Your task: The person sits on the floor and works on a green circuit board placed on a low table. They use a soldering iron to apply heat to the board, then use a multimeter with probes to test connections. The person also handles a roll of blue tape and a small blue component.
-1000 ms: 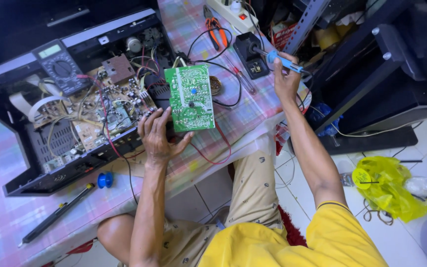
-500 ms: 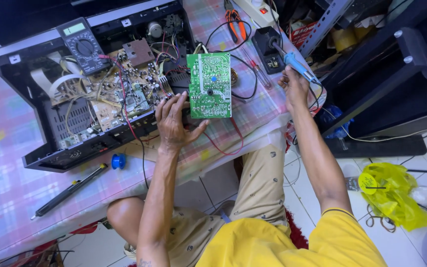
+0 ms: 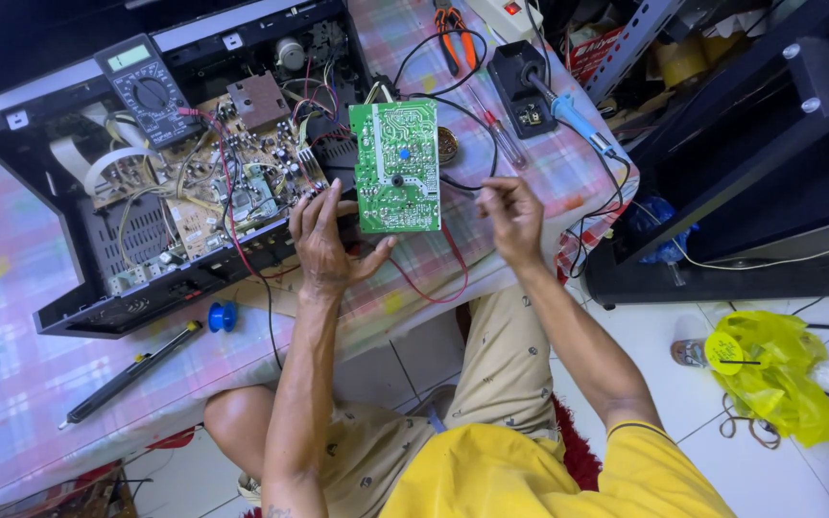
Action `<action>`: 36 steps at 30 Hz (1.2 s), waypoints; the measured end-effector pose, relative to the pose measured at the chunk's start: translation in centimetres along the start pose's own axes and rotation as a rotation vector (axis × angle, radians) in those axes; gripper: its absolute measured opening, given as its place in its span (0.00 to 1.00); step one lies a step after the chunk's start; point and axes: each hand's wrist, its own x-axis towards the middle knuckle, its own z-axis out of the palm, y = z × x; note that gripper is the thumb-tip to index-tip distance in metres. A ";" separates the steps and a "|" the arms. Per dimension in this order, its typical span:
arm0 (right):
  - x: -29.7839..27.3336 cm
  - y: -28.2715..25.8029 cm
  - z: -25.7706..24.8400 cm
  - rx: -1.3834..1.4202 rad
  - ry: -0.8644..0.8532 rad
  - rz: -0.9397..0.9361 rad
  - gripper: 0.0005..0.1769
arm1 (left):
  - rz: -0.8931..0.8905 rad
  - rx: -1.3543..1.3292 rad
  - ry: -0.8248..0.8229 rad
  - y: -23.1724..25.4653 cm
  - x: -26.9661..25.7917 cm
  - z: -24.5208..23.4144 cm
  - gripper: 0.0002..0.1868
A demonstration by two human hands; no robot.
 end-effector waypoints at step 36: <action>-4.4 -2.6 -0.6 -0.824 -0.395 -0.293 0.12 | -0.022 -0.063 0.053 0.2 -0.1 -0.3 0.57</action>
